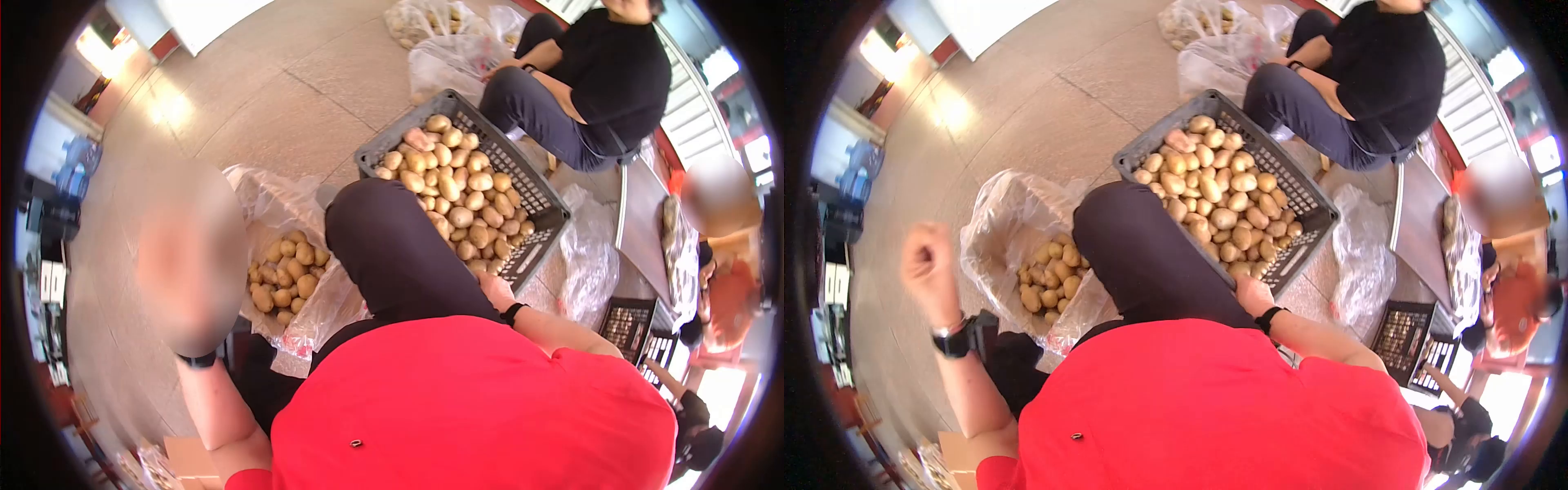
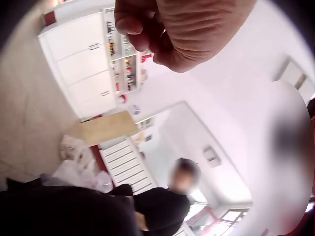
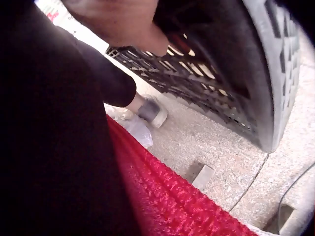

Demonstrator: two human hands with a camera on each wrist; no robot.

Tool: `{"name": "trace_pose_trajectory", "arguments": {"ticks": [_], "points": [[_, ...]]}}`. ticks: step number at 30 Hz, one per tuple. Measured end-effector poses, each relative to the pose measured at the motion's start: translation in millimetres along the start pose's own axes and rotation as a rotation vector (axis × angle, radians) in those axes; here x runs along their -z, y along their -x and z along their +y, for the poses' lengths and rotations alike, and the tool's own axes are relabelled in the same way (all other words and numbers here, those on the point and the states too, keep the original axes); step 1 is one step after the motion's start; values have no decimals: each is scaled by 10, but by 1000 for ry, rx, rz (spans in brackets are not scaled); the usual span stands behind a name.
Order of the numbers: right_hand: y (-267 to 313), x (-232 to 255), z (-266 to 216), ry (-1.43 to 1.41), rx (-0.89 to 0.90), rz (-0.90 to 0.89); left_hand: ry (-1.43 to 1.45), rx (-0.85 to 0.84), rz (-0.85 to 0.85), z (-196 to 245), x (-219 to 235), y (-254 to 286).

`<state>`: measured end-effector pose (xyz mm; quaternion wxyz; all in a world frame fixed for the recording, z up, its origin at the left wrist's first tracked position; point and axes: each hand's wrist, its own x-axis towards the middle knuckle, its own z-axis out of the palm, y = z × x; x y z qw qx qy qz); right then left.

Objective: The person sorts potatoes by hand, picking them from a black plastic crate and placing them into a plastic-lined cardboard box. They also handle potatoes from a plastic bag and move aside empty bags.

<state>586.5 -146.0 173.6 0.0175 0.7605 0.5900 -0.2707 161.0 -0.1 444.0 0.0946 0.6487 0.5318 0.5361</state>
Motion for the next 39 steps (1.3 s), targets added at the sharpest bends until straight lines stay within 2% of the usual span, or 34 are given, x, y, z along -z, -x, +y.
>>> {"name": "trace_pose_trajectory", "arguments": {"ticks": [2, 4, 5, 7, 9, 10, 11, 12, 13, 15, 16, 18, 19, 20, 21, 22, 23, 25, 27, 28, 31, 32, 35, 39], "points": [[27, 53, -38, -15, -7, 28, -113, 55, -161, -469, -293, 113], [47, 81, -41, -15, 67, -3, -284, 115, -319, -902, -567, 349], [67, 104, -60, -28, 52, 3, -269, 166, -363, -1121, -690, 506], [94, 161, -80, -40, 87, -3, -374, 93, -454, -1403, -908, 865], [51, 84, 8, -57, 97, -12, -474, 133, -611, -1584, -1018, 1253], [34, 34, 49, -77, 140, -17, -493, 211, -648, -1738, -1078, 1475], [20, 21, 77, -93, 184, -21, -566, 198, -764, -2025, -1087, 1695], [9, 35, 95, -84, 181, -49, -527, 254, -862, -1908, -1052, 1746], [10, 117, 88, -85, 179, -42, -614, 248, -913, -2032, -1057, 1865], [91, 441, -19, -138, 243, -116, -634, 327, -1011, -1801, -1062, 1808], [77, 616, -57, -140, 242, -119, -635, 328, -1014, -1743, -1080, 1783], [-94, 954, -90, -353, 55, -296, -689, 328, -1065, -1688, -1116, 1748], [-357, 767, 179, -153, 167, -131, -691, 331, -1068, -1697, -1113, 1762], [-371, 1036, 76, -264, 95, -102, -657, 302, -1042, -1714, -1118, 1768], [-364, 1278, 35, -175, 328, 40, -622, 272, -1014, -1730, -1132, 1768], [-608, 1147, 131, -176, 87, 122, -623, 274, -1011, -1744, -1152, 1771], [-784, 1074, 305, -63, 176, 198, -660, 261, -952, -1751, -1172, 1783], [-932, 1252, 226, -53, -42, 202, -700, 253, -893, -1736, -1171, 1779], [-1046, 1360, 208, 29, -60, 163, -679, 279, -903, -1682, -1140, 1715], [-1109, 1387, 170, 51, -162, 114, -680, 284, -899, -1707, -1134, 1711], [-1496, 948, 532, 116, -202, 211, -707, 303, -905, -1835, -1101, 1769], [-1526, 923, 565, 101, -199, 153, -720, 305, -890, -1879, -1095, 1802], [-1733, 585, 771, 27, -266, 200, -733, 307, -874, -1870, -1100, 1776], [-1760, 517, 723, 36, -277, 288, -684, 368, -863, -1854, -1092, 1811]]}}
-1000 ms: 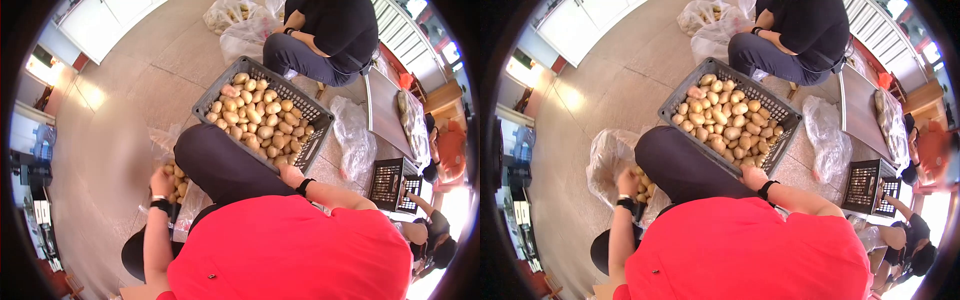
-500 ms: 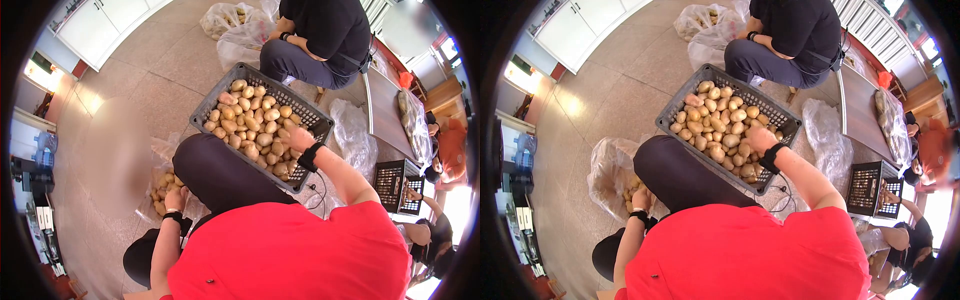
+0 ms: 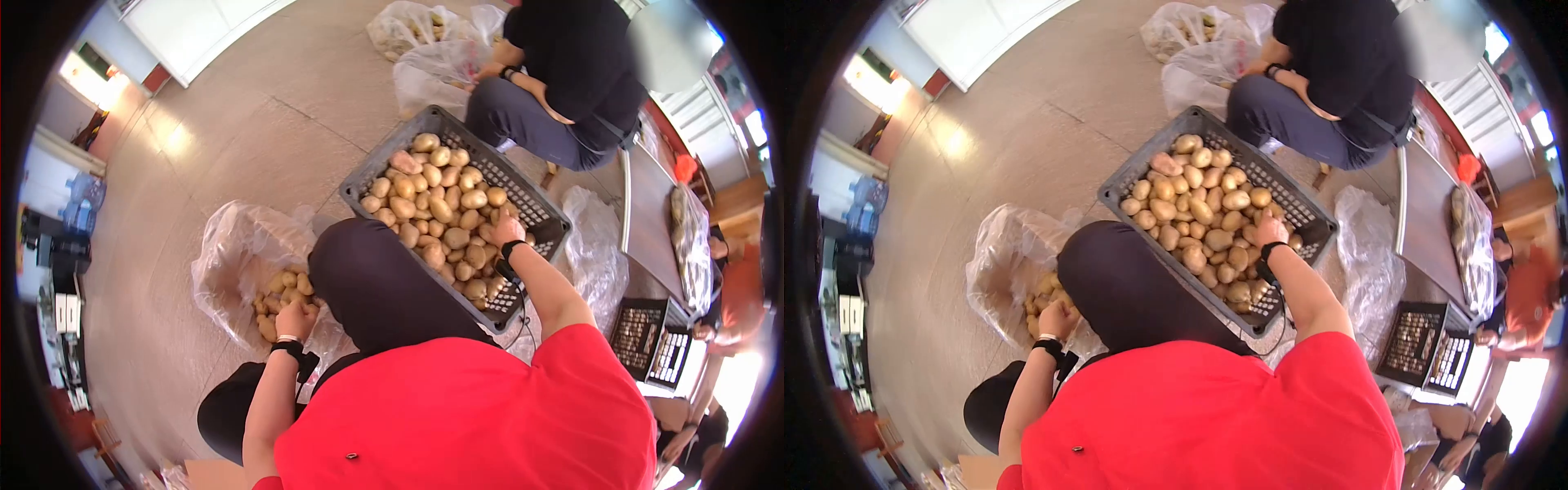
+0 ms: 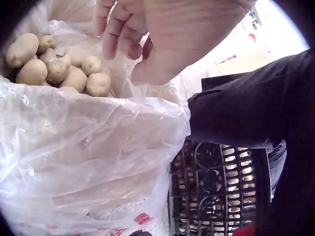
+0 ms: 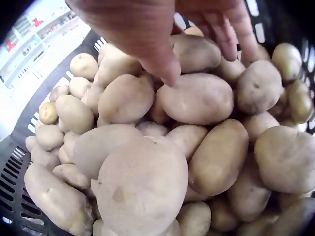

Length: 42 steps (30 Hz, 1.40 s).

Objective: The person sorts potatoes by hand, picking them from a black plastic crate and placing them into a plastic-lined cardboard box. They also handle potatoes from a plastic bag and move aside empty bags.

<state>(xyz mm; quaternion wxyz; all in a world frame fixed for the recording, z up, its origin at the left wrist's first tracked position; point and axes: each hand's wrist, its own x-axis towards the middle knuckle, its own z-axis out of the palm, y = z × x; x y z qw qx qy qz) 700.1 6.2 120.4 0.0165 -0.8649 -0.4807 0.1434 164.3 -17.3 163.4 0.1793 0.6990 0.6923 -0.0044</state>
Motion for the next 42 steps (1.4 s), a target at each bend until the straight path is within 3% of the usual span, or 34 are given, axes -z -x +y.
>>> {"name": "trace_pose_trajectory", "arguments": {"ticks": [2, 9, 15, 19, 21, 22, 24, 25, 27, 28, 30, 32, 34, 35, 36, 37, 38, 39, 40, 41, 42], "points": [[-15, 12, -71, -3, -44, 20, 35, 44, -101, 11, 23, 17], [-93, 153, -198, -38, -143, -28, -31, -21, -156, -9, 2, -7], [-137, 103, -43, -216, -109, -63, -35, 39, -63, 94, 143, -83], [27, 101, 4, -121, -209, 70, 149, 30, 119, 118, 251, -153], [144, 259, -24, -471, -324, -239, 284, 24, 188, 151, 284, -189], [-328, -472, 547, -360, -166, -108, 417, 22, 251, 168, 314, -207], [-279, -547, 692, -355, 329, -141, 469, 0, 252, 271, 493, -196], [-276, -535, 660, -357, 332, -137, 520, -20, 248, 334, 612, -195], [-69, -272, 355, -755, 156, -300, 482, -24, 273, 415, 766, -250], [102, 110, 173, -758, 156, -296, 444, -28, 292, 447, 843, -284], [650, 966, -773, -1063, -83, -536, 503, -63, 348, 510, 992, -365], [360, 830, -844, -1062, 119, -595, 568, -106, 396, 622, 1169, -414], [657, 1407, -1469, -1077, 155, -540, 844, -154, 344, 808, 1394, -445], [668, 1506, -1623, -977, 482, -439, 858, -190, 317, 924, 1482, -475], [349, 1312, -1717, -955, 374, -618, 842, -289, 311, 1025, 1570, -514], [524, 1529, -1995, -1017, 435, -521, 827, -392, 304, 1119, 1642, -571], [357, 1385, -2138, -1016, 586, -498, 832, -415, 219, 1190, 1686, -644], [345, 1592, -2305, -891, 492, -722, 829, -438, 179, 1286, 1733, -692], [325, 1562, -2476, -900, 578, -702, 822, -455, 148, 1379, 1785, -727], [457, 1599, -2671, -1087, 437, -783, 827, -475, 132, 1465, 1839, -753], [519, 1701, -2807, -1018, 419, -828, 893, -457, 53, 1534, 1892, -776]]}}
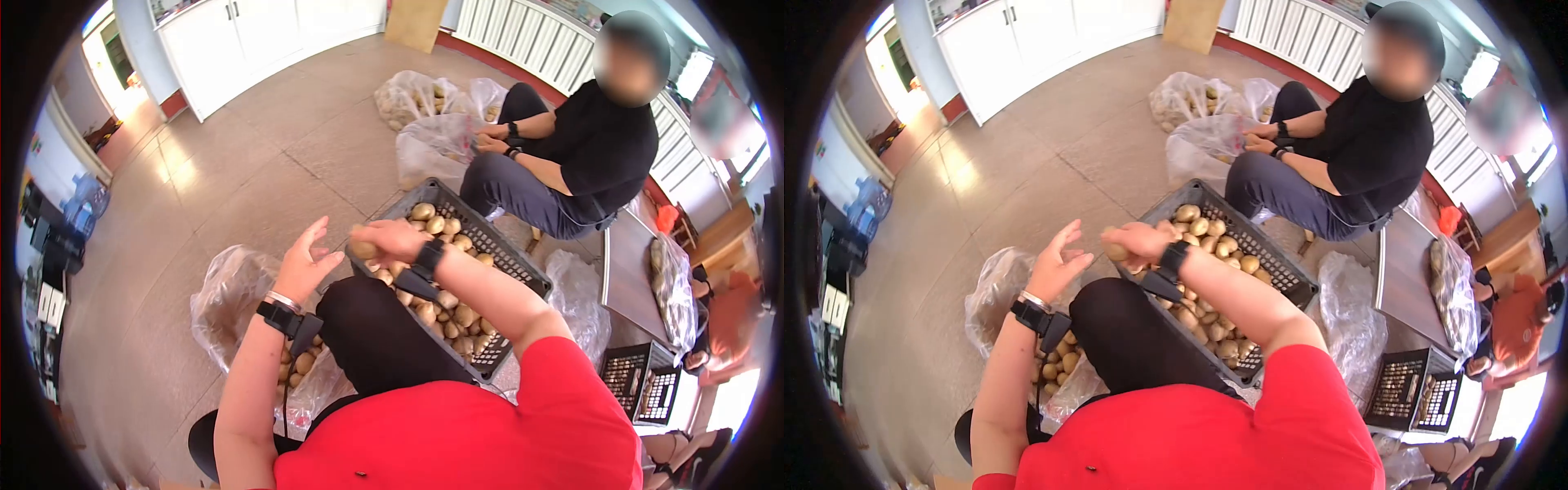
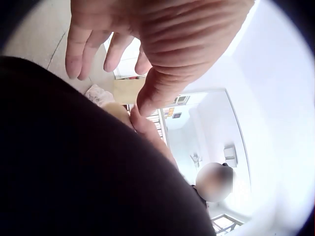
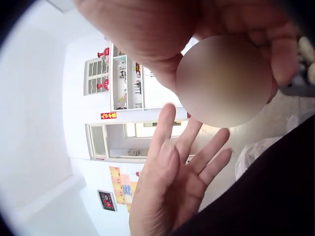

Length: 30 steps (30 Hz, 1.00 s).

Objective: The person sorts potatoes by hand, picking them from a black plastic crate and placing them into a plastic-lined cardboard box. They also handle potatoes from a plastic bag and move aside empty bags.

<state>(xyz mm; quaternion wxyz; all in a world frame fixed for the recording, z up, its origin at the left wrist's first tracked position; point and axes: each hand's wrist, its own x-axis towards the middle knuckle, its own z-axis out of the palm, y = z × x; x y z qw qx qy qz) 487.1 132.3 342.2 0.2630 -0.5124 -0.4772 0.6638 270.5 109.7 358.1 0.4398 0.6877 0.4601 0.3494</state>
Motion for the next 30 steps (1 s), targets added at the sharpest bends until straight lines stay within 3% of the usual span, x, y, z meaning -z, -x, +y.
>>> {"name": "trace_pose_trajectory", "arguments": {"ticks": [2, 4, 5, 6, 8, 9, 10, 12, 14, 16, 18, 20, 22, 24, 27, 30], "points": [[-194, -110, -46, -37, -82, -88, 76, 47, -49, 15, -9, -95], [-320, -230, -75, -68, 8, -213, 76, 86, -36, -78, 3, -185], [-358, -261, -90, -61, 6, -204, -71, -48, -31, -242, 39, -249], [-370, -282, -90, -125, 38, -248, -58, -53, -36, -355, 71, -287], [-315, -261, -60, -190, 62, -288, 132, 73, -2, -498, 96, -284], [-272, -250, -60, -175, 71, -259, 336, 217, -4, -447, 116, -211], [-237, -226, -61, -159, 82, -231, 340, 215, -7, -537, 123, -169], [-190, -49, 88, -100, 107, -162, 369, 351, 117, -927, 216, -54], [-149, 217, 391, 203, 163, 58, 256, 417, 170, -1482, 319, 140], [-96, 547, 865, 657, 464, 278, 18, 458, 214, -2493, 484, 419], [309, 565, 916, 746, 97, 475, 181, 730, 186, -2452, 528, 770], [444, 747, 1404, 964, 169, 608, -321, 454, 265, -3619, 638, 1192], [576, 868, 1702, 1127, 122, 618, -151, 887, 301, -3499, 611, 1473], [595, 934, 1950, 1096, 108, 658, -297, 911, 220, -3361, 594, 1681], [606, 1001, 2174, 1040, -168, 635, -530, 961, 98, -3175, 491, 1876], [637, 977, 2286, 1056, -164, 678, -548, 959, 97, -3172, 425, 1955]]}}
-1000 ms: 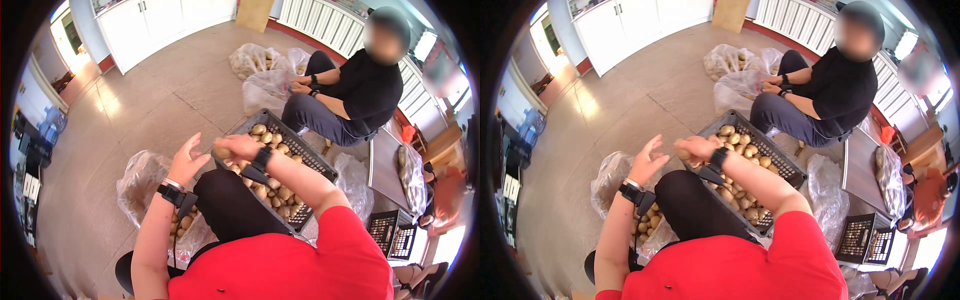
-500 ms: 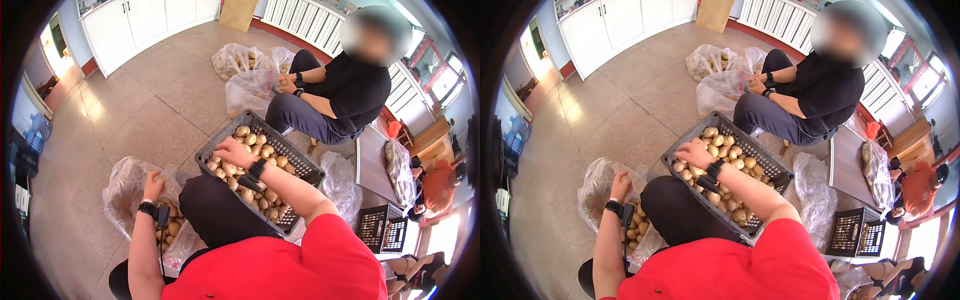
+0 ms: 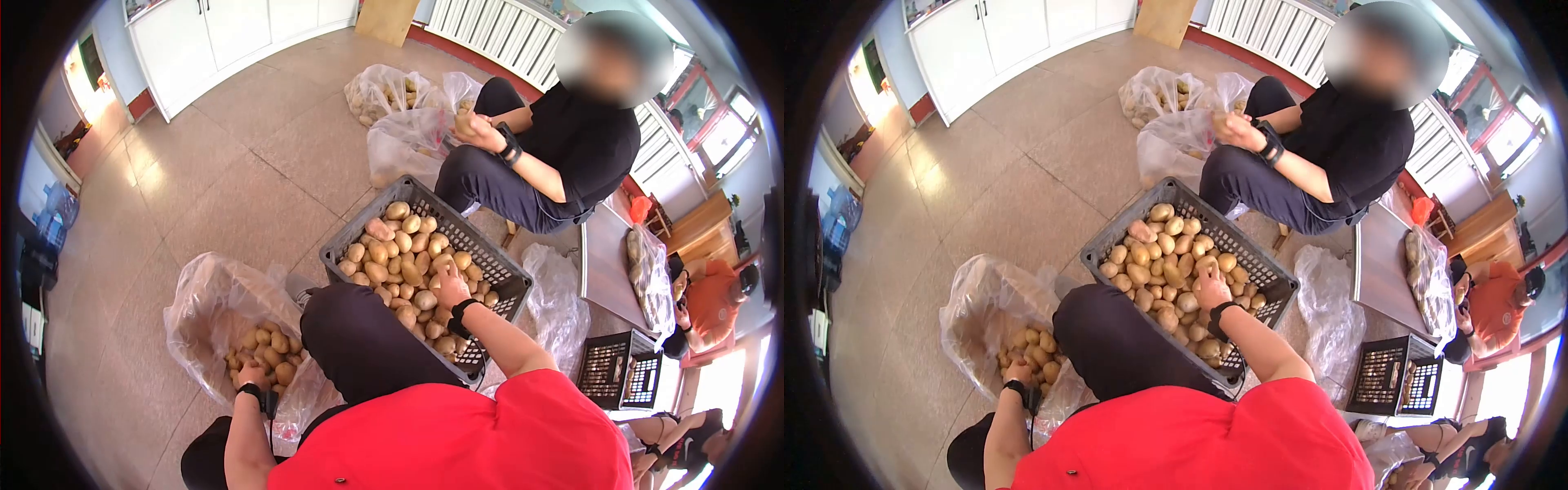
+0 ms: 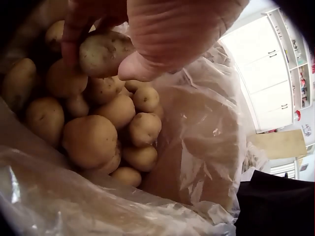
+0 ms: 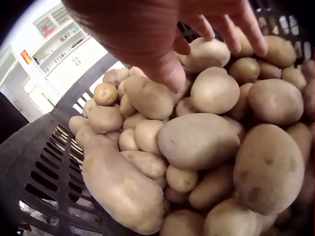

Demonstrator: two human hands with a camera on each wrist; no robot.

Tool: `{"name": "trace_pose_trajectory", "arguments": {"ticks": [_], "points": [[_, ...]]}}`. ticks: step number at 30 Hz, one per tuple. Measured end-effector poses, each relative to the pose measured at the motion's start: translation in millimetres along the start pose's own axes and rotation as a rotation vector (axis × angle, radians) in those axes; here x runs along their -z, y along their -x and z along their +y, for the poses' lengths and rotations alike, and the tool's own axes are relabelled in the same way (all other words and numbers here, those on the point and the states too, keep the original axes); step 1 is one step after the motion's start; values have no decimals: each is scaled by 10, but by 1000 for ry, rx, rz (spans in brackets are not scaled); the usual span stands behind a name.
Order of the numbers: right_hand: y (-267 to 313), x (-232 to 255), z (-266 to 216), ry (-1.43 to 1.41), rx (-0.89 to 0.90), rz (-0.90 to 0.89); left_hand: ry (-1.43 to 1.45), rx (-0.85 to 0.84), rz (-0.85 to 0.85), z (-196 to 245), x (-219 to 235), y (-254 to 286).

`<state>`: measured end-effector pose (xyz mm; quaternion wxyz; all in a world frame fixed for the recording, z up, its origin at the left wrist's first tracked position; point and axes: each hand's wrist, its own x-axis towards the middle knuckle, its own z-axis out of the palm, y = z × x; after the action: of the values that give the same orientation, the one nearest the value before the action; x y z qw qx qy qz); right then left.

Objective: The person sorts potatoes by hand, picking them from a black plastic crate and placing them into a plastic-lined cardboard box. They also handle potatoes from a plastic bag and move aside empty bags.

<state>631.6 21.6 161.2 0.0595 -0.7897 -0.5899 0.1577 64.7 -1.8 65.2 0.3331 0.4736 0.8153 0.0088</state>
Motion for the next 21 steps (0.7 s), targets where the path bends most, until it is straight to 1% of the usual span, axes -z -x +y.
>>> {"name": "trace_pose_trajectory", "arguments": {"ticks": [2, 3, 4, 5, 7, 8, 9, 10, 12, 13, 16, 17, 18, 20, 21], "points": [[-15, -13, 37, 29, 12, 4, -28, 40, 1, 21, -22, 13], [-24, -18, 35, -1, -53, -27, -10, 39, 1, 91, 24, 115], [-33, -31, 32, -31, -116, -60, -5, 42, 3, 53, -9, 56], [-46, -66, 46, 8, -108, -44, -13, 28, 25, 24, -26, 15], [-33, -170, 53, -7, -90, -43, -23, 12, 47, -51, -48, -34], [-29, -195, 82, -18, -76, -36, -28, 25, 77, -11, -22, -4], [-22, -226, 46, -5, -134, -104, -30, 35, 106, 57, 1, 16], [6, -256, 14, 48, -112, -119, -21, 28, 105, 82, 8, 16], [84, -284, -73, -16, -147, -152, -5, 35, 148, 123, 69, 97], [119, -291, -112, -11, -151, -151, -58, 59, 155, 208, 120, 174], [114, -275, -137, -25, -141, -143, -5, 65, 151, -2, -34, -75], [120, -252, -132, -28, -135, -141, 12, 93, 83, 45, 36, -40], [133, -250, -132, -33, -132, -144, 6, 96, 77, 48, 34, -50], [113, -255, -136, -53, -139, -145, -70, 99, 126, 52, 3, -77], [119, -256, -132, -73, -144, -142, -77, 102, 117, 109, 28, -48]]}}
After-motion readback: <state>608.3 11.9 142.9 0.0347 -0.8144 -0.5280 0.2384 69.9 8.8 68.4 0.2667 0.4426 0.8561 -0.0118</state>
